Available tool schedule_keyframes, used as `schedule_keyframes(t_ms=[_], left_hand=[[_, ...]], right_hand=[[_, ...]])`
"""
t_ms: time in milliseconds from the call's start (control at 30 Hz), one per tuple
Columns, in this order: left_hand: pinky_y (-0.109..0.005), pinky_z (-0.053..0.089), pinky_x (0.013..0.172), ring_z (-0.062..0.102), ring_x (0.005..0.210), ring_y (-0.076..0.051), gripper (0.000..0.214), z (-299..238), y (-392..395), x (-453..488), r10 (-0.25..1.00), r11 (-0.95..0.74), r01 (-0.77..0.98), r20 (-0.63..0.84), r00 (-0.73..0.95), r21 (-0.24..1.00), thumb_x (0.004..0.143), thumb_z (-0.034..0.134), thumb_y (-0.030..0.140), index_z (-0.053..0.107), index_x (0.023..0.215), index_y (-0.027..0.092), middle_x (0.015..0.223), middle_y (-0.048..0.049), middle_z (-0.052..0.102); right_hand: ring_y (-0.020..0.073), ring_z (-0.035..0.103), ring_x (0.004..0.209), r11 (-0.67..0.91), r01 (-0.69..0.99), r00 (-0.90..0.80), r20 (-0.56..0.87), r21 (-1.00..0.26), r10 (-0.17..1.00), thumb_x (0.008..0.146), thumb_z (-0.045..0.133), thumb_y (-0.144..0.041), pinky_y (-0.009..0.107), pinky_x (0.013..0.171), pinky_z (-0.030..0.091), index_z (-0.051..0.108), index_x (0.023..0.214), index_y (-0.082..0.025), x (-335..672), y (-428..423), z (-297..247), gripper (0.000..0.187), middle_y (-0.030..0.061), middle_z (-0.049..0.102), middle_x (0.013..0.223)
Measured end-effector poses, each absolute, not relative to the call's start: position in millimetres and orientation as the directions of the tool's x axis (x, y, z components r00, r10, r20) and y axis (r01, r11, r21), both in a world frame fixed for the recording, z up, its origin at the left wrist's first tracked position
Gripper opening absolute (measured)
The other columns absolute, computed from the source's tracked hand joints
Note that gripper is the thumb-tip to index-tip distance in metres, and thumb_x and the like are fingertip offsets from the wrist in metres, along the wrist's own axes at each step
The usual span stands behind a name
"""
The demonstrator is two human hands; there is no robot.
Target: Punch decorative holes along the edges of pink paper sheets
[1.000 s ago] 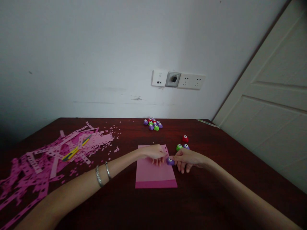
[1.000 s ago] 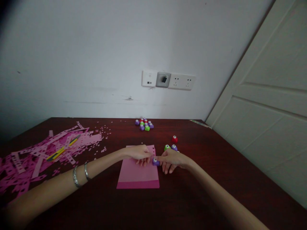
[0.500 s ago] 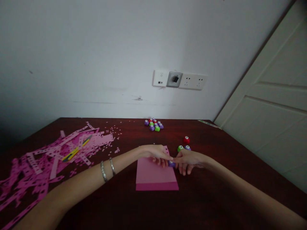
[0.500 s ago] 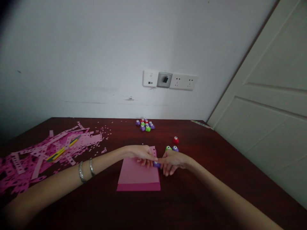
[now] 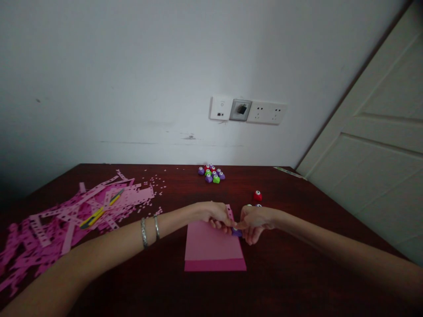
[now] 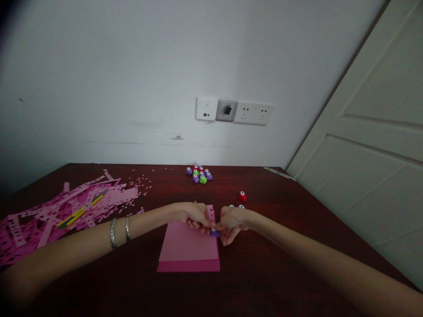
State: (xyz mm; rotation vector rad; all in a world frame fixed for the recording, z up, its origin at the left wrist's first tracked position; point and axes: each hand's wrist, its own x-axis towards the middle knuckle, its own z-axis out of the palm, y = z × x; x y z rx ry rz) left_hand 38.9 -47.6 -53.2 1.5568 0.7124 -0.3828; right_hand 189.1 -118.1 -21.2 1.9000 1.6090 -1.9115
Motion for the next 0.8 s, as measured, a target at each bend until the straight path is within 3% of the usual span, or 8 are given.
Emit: schedule_keyframes(t_ms=[167,367,467,567,700,800], left_hand=[[-0.023,0.025,0.042,0.031,0.039,-0.005,0.021,-47.7,-54.2,40.7,0.284,0.012,0.663,-0.638,0.716,0.749,0.069,0.063,0.028,0.059,0.054,0.014,0.055,-0.0010,0.055],[-0.022,0.025,0.043,0.032,0.040,-0.005,0.024,-45.6,-58.4,35.2,0.321,-0.012,0.645,-0.608,0.726,0.764,0.073,0.061,0.029,0.059,0.054,0.014,0.053,0.0002,0.053],[-0.021,0.026,0.042,0.036,0.041,-0.005,0.029,-47.1,-64.6,26.1,0.385,-0.084,0.552,-0.484,0.786,0.830,0.073,0.061,0.040,0.060,0.061,0.014,0.054,0.0016,0.053],[-0.022,0.032,0.045,0.043,0.047,-0.007,0.034,-47.9,-74.1,14.6,0.501,-0.260,0.452,-0.281,0.818,0.853,0.075,0.057,0.047,0.062,0.069,0.014,0.056,0.0019,0.052],[-0.025,0.038,0.060,0.052,0.069,-0.014,0.033,-40.6,-86.3,-2.2,0.626,-0.603,0.459,0.031,0.779,0.653,0.074,0.059,0.047,0.061,0.075,0.015,0.073,-0.0024,0.058],[-0.029,0.039,0.070,0.050,0.087,-0.021,0.042,-32.5,-91.7,-13.3,0.592,-0.726,0.494,0.070,0.803,0.478,0.068,0.062,0.054,0.060,0.082,0.015,0.089,-0.0069,0.056]], right_hand=[[0.0102,0.059,0.043,-0.427,0.675,-0.265,-0.738,-0.602,0.621,0.073,0.064,-0.042,0.016,0.040,0.050,0.054,0.048,-0.013,182.2,-118.3,-16.6,0.039,0.0031,0.059,0.045],[0.0101,0.058,0.042,-0.376,0.720,-0.264,-0.731,-0.583,0.629,0.072,0.062,-0.046,0.016,0.038,0.049,0.055,0.050,-0.012,184.7,-117.5,-16.4,0.041,0.0049,0.060,0.048],[0.0099,0.056,0.037,-0.369,0.736,-0.241,-0.729,-0.568,0.641,0.074,0.058,-0.052,0.017,0.034,0.046,0.057,0.054,-0.011,186.8,-122.4,-17.3,0.046,0.0043,0.060,0.047],[0.0105,0.055,0.035,-0.347,0.738,-0.199,-0.678,-0.579,0.707,0.075,0.054,-0.058,0.019,0.033,0.046,0.055,0.056,-0.012,187.9,-131.5,-19.9,0.049,0.0034,0.058,0.044],[0.0103,0.054,0.035,-0.262,0.738,-0.127,-0.509,-0.622,0.851,0.078,0.051,-0.057,0.018,0.033,0.045,0.051,0.059,-0.015,189.6,-146.1,-18.6,0.046,0.0020,0.057,0.045],[0.0095,0.054,0.042,-0.104,0.756,-0.144,-0.320,-0.646,0.937,0.081,0.051,-0.047,0.018,0.037,0.043,0.054,0.066,-0.015,193.2,-154.8,-12.3,0.037,0.0023,0.059,0.054]])
